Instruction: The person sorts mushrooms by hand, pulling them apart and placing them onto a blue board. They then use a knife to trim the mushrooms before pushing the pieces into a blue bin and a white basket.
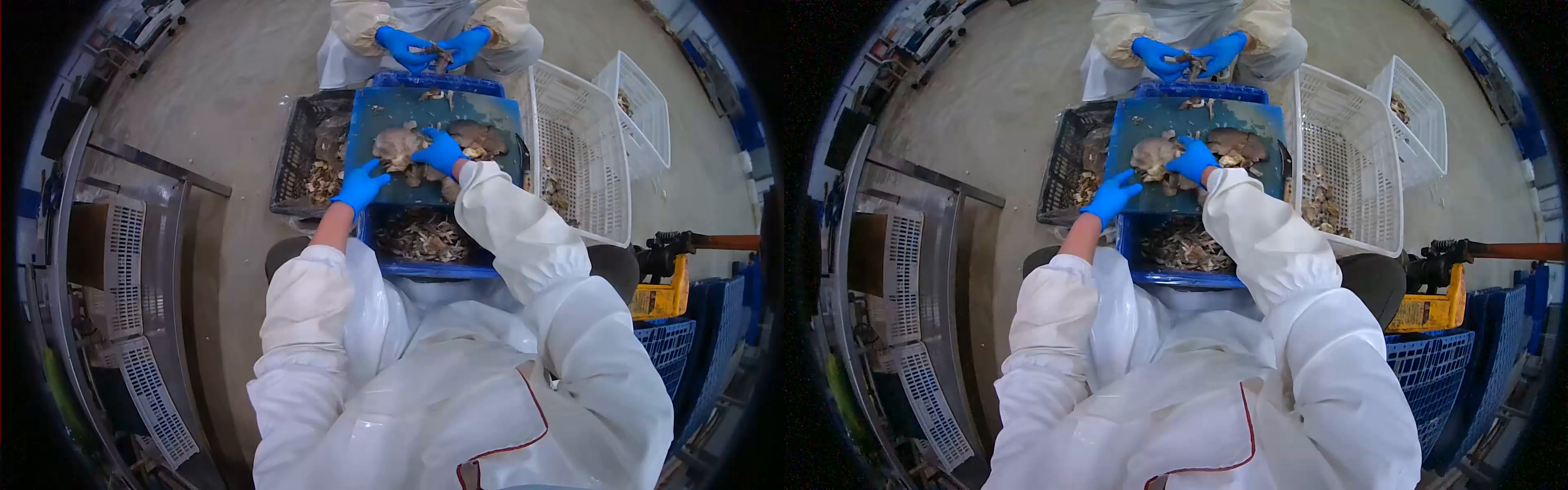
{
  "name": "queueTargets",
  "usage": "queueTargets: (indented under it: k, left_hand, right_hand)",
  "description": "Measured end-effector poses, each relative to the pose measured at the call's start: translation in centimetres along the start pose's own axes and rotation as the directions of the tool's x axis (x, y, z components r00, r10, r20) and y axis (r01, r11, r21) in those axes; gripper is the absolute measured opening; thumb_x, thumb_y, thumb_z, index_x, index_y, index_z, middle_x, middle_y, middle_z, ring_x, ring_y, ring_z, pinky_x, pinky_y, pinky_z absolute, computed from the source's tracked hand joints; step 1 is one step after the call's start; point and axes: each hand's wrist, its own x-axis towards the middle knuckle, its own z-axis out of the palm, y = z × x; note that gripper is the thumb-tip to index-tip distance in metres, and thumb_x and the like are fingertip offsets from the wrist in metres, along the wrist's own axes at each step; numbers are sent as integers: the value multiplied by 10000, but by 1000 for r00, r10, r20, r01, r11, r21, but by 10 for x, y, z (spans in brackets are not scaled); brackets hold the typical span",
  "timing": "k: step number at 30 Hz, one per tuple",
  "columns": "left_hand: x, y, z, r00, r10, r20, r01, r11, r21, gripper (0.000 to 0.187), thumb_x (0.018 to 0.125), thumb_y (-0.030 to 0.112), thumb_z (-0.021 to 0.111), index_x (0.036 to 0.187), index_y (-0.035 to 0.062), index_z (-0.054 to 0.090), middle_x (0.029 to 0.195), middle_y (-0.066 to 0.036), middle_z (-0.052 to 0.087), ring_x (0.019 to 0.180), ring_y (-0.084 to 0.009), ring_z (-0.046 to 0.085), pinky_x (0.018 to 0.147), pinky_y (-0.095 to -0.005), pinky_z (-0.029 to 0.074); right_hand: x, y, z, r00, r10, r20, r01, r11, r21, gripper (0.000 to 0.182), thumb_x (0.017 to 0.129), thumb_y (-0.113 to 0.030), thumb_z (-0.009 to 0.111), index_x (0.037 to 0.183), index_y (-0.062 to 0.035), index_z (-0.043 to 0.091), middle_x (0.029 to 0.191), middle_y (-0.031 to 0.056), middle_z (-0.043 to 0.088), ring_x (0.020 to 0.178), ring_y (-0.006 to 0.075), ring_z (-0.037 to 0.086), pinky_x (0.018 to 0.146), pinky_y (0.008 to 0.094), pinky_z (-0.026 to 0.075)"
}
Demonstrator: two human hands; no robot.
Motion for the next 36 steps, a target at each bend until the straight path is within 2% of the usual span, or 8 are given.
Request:
queueTargets:
  k: [8,12,16,20,26,29,32,36]
  left_hand:
    - [35,-24,7,990,-15,-140,22,998,53,517,749,302,625,1173,35,498,1103,-184,558,1001,-296,551,839,-372,438]
    - [40,-17,11,978,4,-209,25,991,132,423,744,275,605,1085,28,561,1029,-190,591,941,-298,577,813,-366,451]
    - [43,-16,12,944,113,-311,-71,987,143,271,739,225,553,902,23,634,897,-234,595,849,-368,577,746,-421,465]
    - [50,-10,5,892,35,-450,67,976,207,222,725,226,553,701,32,658,685,-232,585,682,-391,589,632,-451,478]
    - [58,-10,6,858,104,-504,49,959,281,226,682,236,644,796,41,640,864,-219,601,801,-361,585,686,-418,474]
    - [42,35,7,837,389,-386,-229,888,398,482,636,292,715,1049,87,575,1114,-195,522,983,-354,527,777,-425,455]
    - [53,50,30,829,435,-353,-189,811,554,754,596,368,750,1243,146,434,1278,-159,387,1104,-379,435,837,-474,425]
    - [74,46,45,929,287,-232,-70,754,653,780,624,353,737,1290,169,376,1333,-141,310,1119,-414,399,828,-512,422]
  right_hand:
    - [-41,74,-61,931,105,-350,-35,979,200,596,654,-315,715,1139,-26,525,1078,185,561,974,291,558,844,361,443]
    - [-55,88,-74,962,86,-258,-62,993,99,683,663,-403,728,1189,-41,484,1248,179,416,1139,286,436,941,350,370]
    - [-61,87,-80,948,-11,-318,43,995,92,640,698,-387,703,1180,-25,486,1224,172,445,1135,279,440,943,350,366]
    - [-68,81,-94,893,46,-448,-23,998,57,556,725,-345,681,1145,-19,514,1176,170,491,1095,280,474,921,357,379]
    - [-62,67,-94,868,-191,-458,96,970,-223,380,735,-193,628,1072,-31,557,1060,179,550,982,344,521,841,383,429]
    - [-45,43,-72,923,-215,-320,207,977,-60,354,739,-124,585,1085,-50,555,1064,183,543,953,367,527,820,401,436]
    - [-20,19,-45,966,-144,-214,114,983,-143,373,733,-75,555,1106,-56,542,1080,197,533,960,374,523,821,410,438]
    - [22,31,-20,965,-170,-200,129,971,-203,445,694,-94,584,1129,-37,510,1105,239,505,1008,378,502,854,420,426]
